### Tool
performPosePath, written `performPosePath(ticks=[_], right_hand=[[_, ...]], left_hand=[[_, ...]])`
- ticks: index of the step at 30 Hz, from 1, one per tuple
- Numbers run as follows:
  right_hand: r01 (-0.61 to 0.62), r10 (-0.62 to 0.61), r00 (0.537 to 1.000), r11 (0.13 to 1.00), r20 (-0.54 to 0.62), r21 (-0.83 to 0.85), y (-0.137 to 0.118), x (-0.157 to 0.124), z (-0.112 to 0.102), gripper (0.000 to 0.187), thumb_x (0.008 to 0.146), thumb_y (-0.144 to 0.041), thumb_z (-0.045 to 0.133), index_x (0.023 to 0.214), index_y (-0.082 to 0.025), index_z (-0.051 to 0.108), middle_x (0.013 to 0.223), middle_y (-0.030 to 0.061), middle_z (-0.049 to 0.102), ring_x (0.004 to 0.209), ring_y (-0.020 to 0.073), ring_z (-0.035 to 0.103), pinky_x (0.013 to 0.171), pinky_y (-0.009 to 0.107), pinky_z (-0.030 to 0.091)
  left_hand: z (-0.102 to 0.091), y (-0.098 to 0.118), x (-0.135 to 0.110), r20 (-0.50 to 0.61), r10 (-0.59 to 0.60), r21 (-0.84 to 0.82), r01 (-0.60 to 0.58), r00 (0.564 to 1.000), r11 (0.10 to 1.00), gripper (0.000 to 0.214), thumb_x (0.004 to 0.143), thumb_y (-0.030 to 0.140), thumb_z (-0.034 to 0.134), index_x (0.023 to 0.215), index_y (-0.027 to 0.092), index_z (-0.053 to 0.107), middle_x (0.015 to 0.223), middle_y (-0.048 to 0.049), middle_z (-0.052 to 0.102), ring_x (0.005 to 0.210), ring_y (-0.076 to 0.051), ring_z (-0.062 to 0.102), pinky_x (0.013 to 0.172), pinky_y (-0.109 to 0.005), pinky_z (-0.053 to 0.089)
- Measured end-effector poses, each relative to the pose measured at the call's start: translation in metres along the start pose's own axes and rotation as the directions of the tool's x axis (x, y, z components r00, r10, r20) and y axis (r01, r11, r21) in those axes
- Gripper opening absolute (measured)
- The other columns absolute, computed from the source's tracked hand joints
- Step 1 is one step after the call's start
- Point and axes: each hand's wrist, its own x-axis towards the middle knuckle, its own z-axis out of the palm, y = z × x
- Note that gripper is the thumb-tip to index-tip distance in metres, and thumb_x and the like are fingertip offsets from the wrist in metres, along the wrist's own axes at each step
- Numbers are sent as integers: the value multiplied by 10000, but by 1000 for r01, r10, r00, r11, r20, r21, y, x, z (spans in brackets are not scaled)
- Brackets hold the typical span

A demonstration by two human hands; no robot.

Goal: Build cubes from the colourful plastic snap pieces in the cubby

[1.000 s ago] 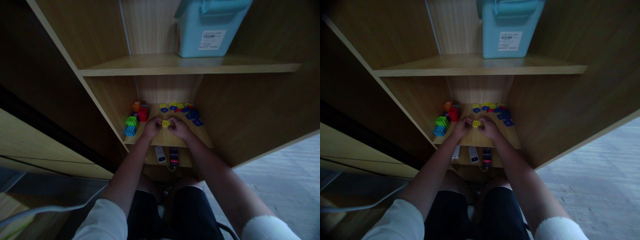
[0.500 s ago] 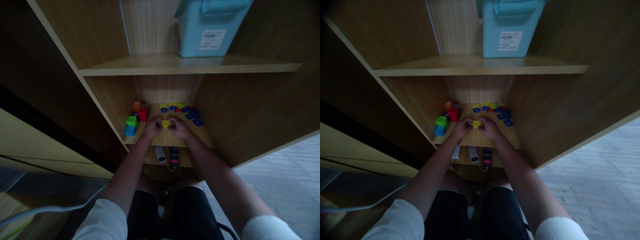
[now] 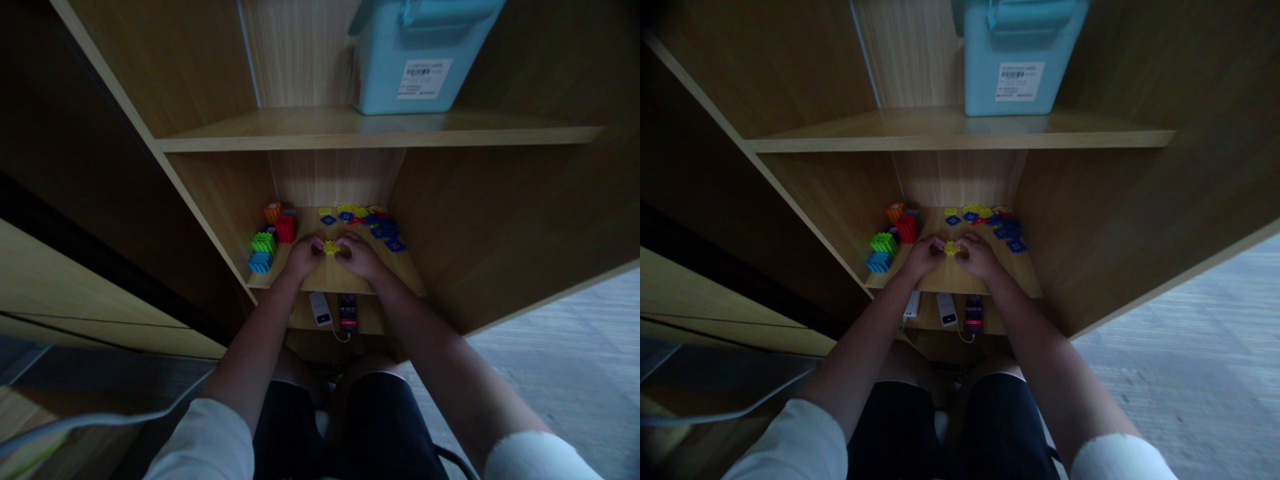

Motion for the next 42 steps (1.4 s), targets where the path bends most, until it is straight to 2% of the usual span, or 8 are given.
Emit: performPosePath(ticks=[8,19,26,32,42], right_hand=[[37,-36,999,998,-17,50,0,0,1,196,854,-210,730,1031,-287,762,1193,65,716,1155,259,692,1077,433,543],[51,-50,999,997,-15,61,2,0,2,187,853,-202,726,1017,-281,768,1185,65,714,1135,250,693,1059,418,550],[37,-37,999,998,-13,41,0,0,1,172,856,-232,730,1018,-280,765,1200,66,714,1144,248,691,1066,407,542],[28,-27,999,999,18,-24,-3,0,-1,194,898,-361,759,1066,-263,768,1251,89,714,1184,265,671,1088,420,514],[60,-60,998,996,14,-61,-3,0,1,137,940,-334,730,1041,-249,769,1242,99,722,1161,260,681,1067,408,518]], left_hand=[[-3,5,0,6,1,20,-1,1000,1000,225,777,109,674,972,200,739,962,-37,783,915,-213,734,914,-366,589],[1,-3,1,2,12,-7,-12,1000,1000,220,772,127,676,971,198,738,937,-30,777,885,-210,730,878,-343,583],[-1,2,0,14,-2,-6,2,1000,1000,219,776,106,681,970,194,733,946,-32,780,895,-205,731,882,-337,582],[-2,8,-1,11,-4,-16,4,1000,1000,217,785,85,692,972,184,737,943,-40,784,876,-193,731,865,-327,584],[-2,7,-1,12,5,4,-5,1000,1000,231,789,62,684,980,178,741,941,-37,782,881,-188,732,868,-319,577]])
